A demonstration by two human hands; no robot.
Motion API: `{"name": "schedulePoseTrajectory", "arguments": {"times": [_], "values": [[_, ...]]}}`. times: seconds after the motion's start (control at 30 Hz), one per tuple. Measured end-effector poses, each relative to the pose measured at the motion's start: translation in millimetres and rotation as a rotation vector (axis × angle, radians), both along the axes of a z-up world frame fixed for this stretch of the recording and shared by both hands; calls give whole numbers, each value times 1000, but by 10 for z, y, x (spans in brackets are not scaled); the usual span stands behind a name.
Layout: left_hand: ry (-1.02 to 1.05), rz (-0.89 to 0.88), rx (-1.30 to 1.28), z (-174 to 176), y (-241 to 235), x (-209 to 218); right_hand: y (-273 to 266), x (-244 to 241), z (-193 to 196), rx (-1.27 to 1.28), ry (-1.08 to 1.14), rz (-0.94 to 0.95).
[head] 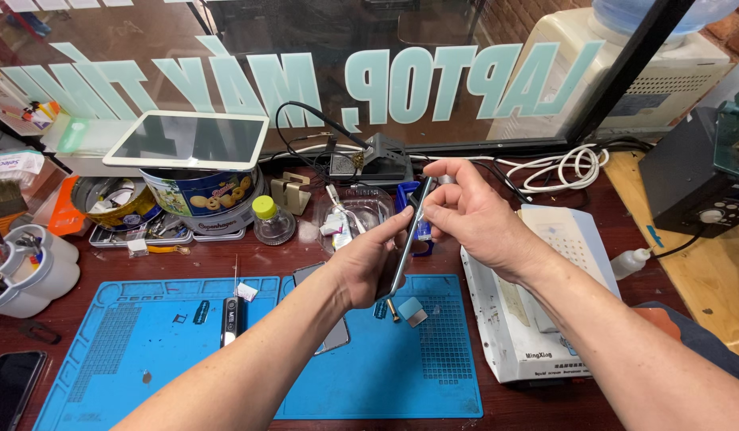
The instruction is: The person disassembles a smartphone, removes the back cover and battery, and uses a metal tool to pry open the device. They then apply tape to the edges of the phone and reassemble the components.
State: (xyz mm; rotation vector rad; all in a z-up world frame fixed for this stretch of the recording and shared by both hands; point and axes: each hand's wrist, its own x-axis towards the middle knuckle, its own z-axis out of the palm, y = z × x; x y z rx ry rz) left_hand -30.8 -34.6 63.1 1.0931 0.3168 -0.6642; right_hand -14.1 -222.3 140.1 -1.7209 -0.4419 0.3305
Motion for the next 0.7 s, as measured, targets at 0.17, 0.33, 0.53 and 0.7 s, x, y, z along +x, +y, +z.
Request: {"name": "schedulePoseTrajectory", "arguments": {"times": [0.17, 0.33, 0.53, 0.7], "values": [[-43, -8, -25, -23, -44, -9, 7, -11, 19, -43, -23, -45], [-69, -35, -55, 15, -80, -26, 1, -7, 34, -100, -22, -78], [-120, -56, -75, 69, -128, -53, -3, -9, 39, -105, -36, -94], [-130, -37, -101, 47, -166, -54, -2, -25, 52, -156, 4, -148]]}}
